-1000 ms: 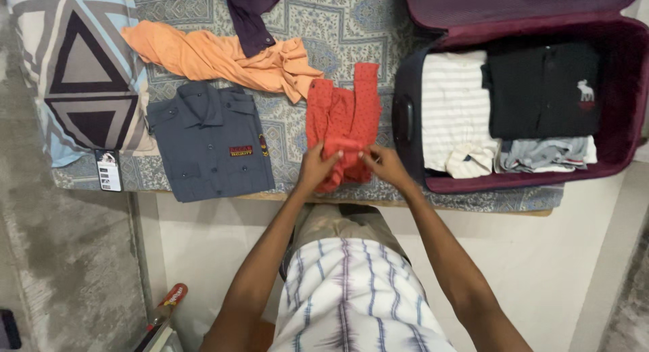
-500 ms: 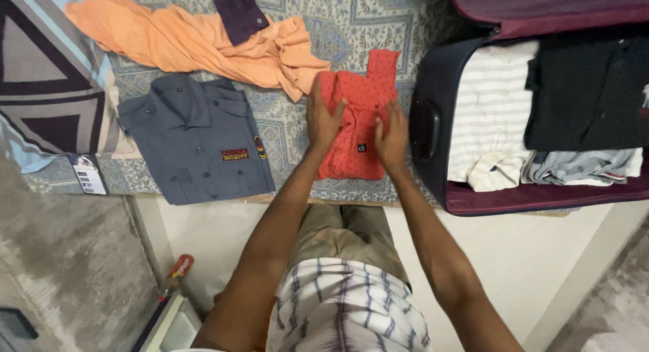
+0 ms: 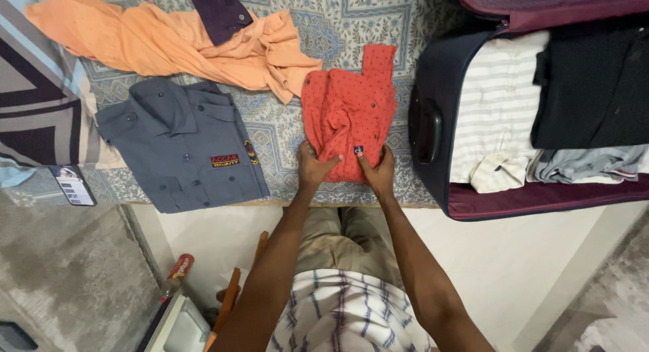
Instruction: The person folds a black shirt, buttons it, and places it into a suitcase. They then fold a red shirt and place it into the suitcase as well. Finally, they pick up a purple shirt and begin to fold it.
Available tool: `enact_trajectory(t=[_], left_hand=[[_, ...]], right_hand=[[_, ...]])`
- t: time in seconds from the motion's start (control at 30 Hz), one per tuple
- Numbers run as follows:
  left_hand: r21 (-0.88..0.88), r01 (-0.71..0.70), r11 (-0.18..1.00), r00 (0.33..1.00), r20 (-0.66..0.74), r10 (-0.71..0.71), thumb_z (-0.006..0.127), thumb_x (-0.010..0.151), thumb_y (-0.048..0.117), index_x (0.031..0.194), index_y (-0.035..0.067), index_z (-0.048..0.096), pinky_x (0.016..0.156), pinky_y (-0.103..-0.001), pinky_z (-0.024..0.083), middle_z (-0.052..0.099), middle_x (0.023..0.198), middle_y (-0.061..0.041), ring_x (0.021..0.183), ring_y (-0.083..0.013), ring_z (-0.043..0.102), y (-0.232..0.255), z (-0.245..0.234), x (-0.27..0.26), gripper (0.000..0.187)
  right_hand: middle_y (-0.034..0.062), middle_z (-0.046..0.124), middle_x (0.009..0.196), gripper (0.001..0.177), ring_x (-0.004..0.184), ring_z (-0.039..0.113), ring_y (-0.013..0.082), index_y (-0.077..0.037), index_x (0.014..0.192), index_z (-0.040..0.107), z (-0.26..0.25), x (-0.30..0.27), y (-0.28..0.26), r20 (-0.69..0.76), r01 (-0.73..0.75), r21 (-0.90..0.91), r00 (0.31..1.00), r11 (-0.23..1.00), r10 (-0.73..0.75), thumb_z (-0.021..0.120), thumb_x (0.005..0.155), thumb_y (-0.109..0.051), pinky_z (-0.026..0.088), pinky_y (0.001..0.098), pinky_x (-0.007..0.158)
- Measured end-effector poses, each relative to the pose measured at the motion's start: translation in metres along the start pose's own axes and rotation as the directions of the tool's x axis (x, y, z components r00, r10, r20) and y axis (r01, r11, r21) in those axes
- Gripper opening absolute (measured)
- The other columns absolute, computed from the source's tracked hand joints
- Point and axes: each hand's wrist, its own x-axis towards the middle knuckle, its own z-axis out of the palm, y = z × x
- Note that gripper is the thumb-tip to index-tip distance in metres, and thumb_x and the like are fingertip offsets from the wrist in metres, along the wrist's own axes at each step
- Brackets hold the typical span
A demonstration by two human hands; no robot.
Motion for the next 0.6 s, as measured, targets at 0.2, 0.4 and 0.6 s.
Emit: enact_trajectory(t=[0.2, 0.4, 0.6], left_hand=[[-0.329, 0.051, 0.943, 0.923, 0.375, 0.081, 0.091, 0.073, 0.035, 0.134, -0.003, 0.058, 0.102, -0.037, 0.053, 0.07, 0.126, -0.017, 0.116, -0.024, 0.066, 0.003, -0.022, 0.002, 0.08], [-0.33, 0.276, 0.903, 0.797, 0.603, -0.023, 0.085, 0.08, 0.024, 0.144, 0.002, 0.054, 0.105, -0.036, 0.051, 0.068, 0.134, -0.011, 0.121, -0.0216, 0.064, 0.029, -0.053, -0.016, 0.075], [-0.483, 0.488, 0.727, 0.695, 0.719, 0.011, 0.08, 0.082, 0.014, 0.153, 0.005, 0.04, 0.111, -0.043, 0.049, 0.058, 0.145, -0.012, 0.132, -0.025, 0.058, 0.064, -0.093, -0.084, 0.082]], right_hand=[[0.0194, 0.068, 0.127, 0.074, 0.111, 0.066, 0.0232, 0.006, 0.139, 0.054, -0.009, 0.01, 0.008, 0.257, -0.304, 0.164, 0.931, 0.938, 0.257, 0.084, 0.084, -0.034, 0.054, 0.037, 0.097], [0.0127, 0.067, 0.134, 0.072, 0.117, 0.067, 0.0211, 0.0, 0.146, 0.049, -0.031, -0.01, -0.018, 0.481, -0.431, 0.312, 0.84, 0.847, 0.25, 0.08, 0.086, -0.027, 0.056, 0.0373, 0.098], [0.0114, 0.066, 0.134, 0.071, 0.117, 0.067, 0.0219, -0.006, 0.147, 0.044, -0.061, -0.068, -0.06, 0.517, -0.474, 0.453, 0.83, 0.755, 0.211, 0.077, 0.086, -0.016, 0.057, 0.0402, 0.099]])
